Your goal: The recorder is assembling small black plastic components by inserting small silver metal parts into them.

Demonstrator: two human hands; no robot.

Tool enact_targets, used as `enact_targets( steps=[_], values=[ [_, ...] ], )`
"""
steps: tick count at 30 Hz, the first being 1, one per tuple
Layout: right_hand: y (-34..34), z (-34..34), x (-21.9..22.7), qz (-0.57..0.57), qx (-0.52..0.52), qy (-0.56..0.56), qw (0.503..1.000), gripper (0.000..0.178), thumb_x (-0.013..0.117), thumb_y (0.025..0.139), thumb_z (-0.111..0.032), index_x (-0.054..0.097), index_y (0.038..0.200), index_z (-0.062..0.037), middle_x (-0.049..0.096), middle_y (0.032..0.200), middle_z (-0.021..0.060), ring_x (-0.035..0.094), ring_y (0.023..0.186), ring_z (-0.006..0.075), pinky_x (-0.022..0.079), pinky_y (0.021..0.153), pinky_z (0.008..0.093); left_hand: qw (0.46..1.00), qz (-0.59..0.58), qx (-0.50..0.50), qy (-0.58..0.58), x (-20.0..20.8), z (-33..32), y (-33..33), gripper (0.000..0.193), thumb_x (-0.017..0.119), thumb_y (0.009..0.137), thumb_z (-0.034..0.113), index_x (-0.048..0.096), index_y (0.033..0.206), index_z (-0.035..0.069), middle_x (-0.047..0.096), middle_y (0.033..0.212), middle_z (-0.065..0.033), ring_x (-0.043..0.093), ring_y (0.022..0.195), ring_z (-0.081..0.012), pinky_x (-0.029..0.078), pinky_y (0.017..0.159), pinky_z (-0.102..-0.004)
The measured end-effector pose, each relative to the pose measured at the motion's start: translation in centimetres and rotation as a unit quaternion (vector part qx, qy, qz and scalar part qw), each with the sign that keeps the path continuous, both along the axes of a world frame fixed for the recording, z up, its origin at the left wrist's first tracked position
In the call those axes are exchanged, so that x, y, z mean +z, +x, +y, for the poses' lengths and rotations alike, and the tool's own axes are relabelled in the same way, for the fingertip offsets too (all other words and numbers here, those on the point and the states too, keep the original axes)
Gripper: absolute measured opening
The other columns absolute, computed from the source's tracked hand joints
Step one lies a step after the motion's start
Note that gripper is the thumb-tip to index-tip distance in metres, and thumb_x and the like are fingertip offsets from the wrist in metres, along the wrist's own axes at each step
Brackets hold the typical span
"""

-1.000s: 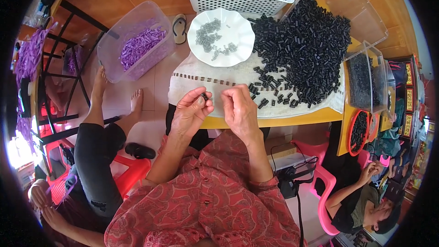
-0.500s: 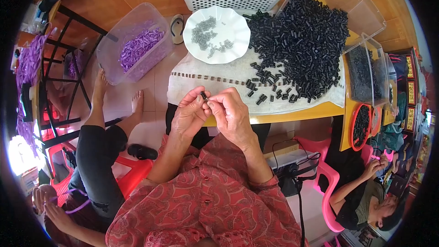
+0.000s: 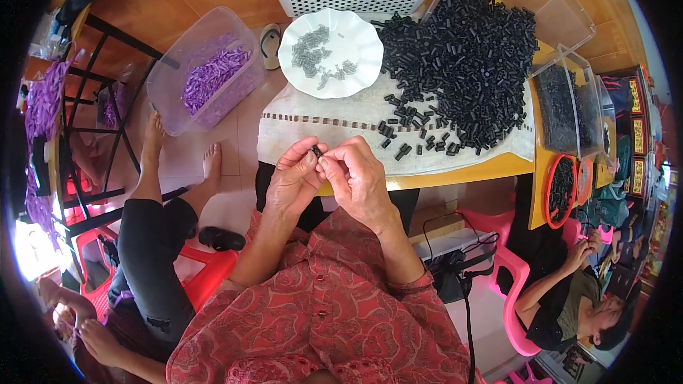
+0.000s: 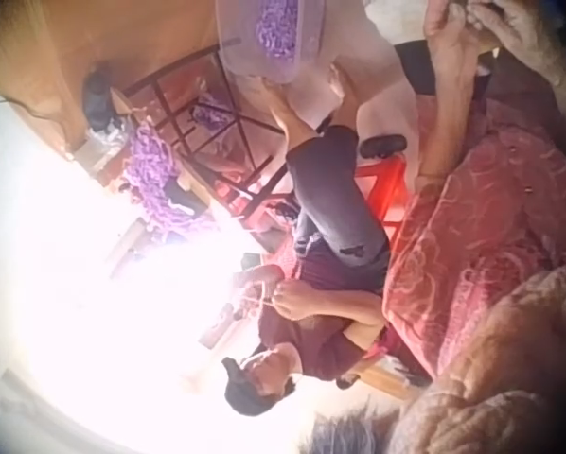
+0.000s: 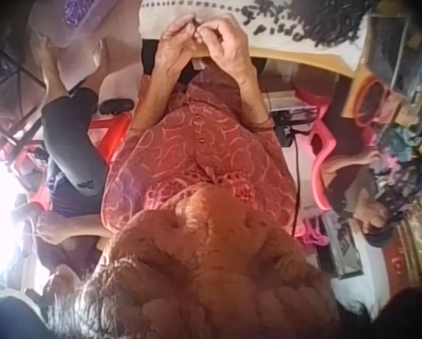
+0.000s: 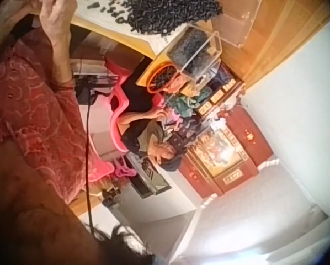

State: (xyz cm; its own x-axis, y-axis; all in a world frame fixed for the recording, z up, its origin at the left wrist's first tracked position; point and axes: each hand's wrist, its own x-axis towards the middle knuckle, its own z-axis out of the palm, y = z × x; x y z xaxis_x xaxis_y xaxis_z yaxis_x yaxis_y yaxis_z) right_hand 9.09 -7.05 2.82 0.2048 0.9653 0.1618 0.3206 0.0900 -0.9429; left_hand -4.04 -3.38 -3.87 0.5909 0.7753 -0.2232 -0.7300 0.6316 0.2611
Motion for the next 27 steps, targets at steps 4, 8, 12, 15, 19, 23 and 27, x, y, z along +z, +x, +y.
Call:
enact_targets(
  steps=[4,8,12,15,19,23,27],
  values=[
    [0.4,0.0,-1.1,0.010,-0.006,0.012,1.000,0.009,0.066,0.084,-0.003,0.059,0.082,0.0014,0.057,0.080,0.0086,0.059,0.061,0.0140,0.047,0.052,0.0247,1.000,0.015,0.014,0.016,-0.1,-0.4,0.2,0.027,0.057,0.090,0.000,0.061,0.117,0.005,0.064,0.109,-0.0116,0.062,0.092,-0.0176,0.052,0.084,-0.0339],
    [0.4,-0.1,-0.9,0.058,-0.018,-0.020,0.998,0.011,0.068,0.082,-0.004,0.059,0.081,0.0009,0.058,0.080,0.0077,0.056,0.059,0.0107,0.044,0.050,0.0239,1.000,0.008,0.003,0.025,-0.3,-0.4,-0.1,0.027,0.058,0.089,0.000,0.061,0.115,0.005,0.063,0.109,-0.0114,0.060,0.101,-0.0204,0.049,0.092,-0.0371],
    [0.9,-0.5,-0.6,0.013,-0.027,-0.003,1.000,0.010,0.068,0.083,-0.004,0.059,0.081,0.0012,0.058,0.079,0.0070,0.056,0.059,0.0096,0.043,0.050,0.0233,1.000,-0.019,-0.021,0.010,-0.2,-0.4,0.4,0.027,0.056,0.090,0.000,0.060,0.116,0.003,0.061,0.111,-0.0120,0.058,0.104,-0.0213,0.047,0.095,-0.0377],
    [1.5,-0.8,0.2,0.039,-0.038,-0.005,0.998,0.006,0.067,0.083,-0.002,0.062,0.083,0.0006,0.057,0.079,0.0056,0.055,0.060,0.0086,0.043,0.052,0.0225,0.999,-0.016,-0.037,-0.006,-0.4,-0.5,0.5,0.026,0.054,0.091,0.000,0.059,0.116,0.002,0.061,0.110,-0.0128,0.060,0.099,-0.0203,0.051,0.088,-0.0351],
    [5.2,-1.5,-1.4,-0.120,-0.150,-0.005,0.981,0.004,0.066,0.083,0.000,0.064,0.087,-0.0006,0.058,0.078,0.0050,0.055,0.062,0.0084,0.044,0.052,0.0236,0.999,0.000,-0.047,-0.026,0.4,-0.4,1.1,0.025,0.053,0.092,0.000,0.058,0.116,0.001,0.062,0.107,-0.0144,0.061,0.090,-0.0190,0.055,0.078,-0.0311],
    [8.6,-1.7,-2.9,-0.206,-0.227,0.016,0.952,0.007,0.066,0.082,0.001,0.065,0.088,-0.0012,0.058,0.078,0.0080,0.058,0.061,0.0144,0.044,0.052,0.0262,0.998,0.009,-0.049,-0.024,0.4,-0.4,1.2,0.024,0.053,0.092,0.000,0.059,0.116,0.000,0.062,0.106,-0.0153,0.060,0.089,-0.0194,0.054,0.079,-0.0316],
    [9.9,-1.3,-3.6,-0.294,-0.247,-0.022,0.923,0.009,0.066,0.080,-0.003,0.064,0.087,-0.0072,0.059,0.079,0.0127,0.061,0.065,0.0322,0.048,0.056,0.0393,0.998,0.026,-0.051,-0.021,0.6,-0.5,1.5,0.024,0.053,0.092,0.000,0.059,0.115,0.000,0.062,0.105,-0.0156,0.060,0.088,-0.0198,0.054,0.078,-0.0316]
  ],
)
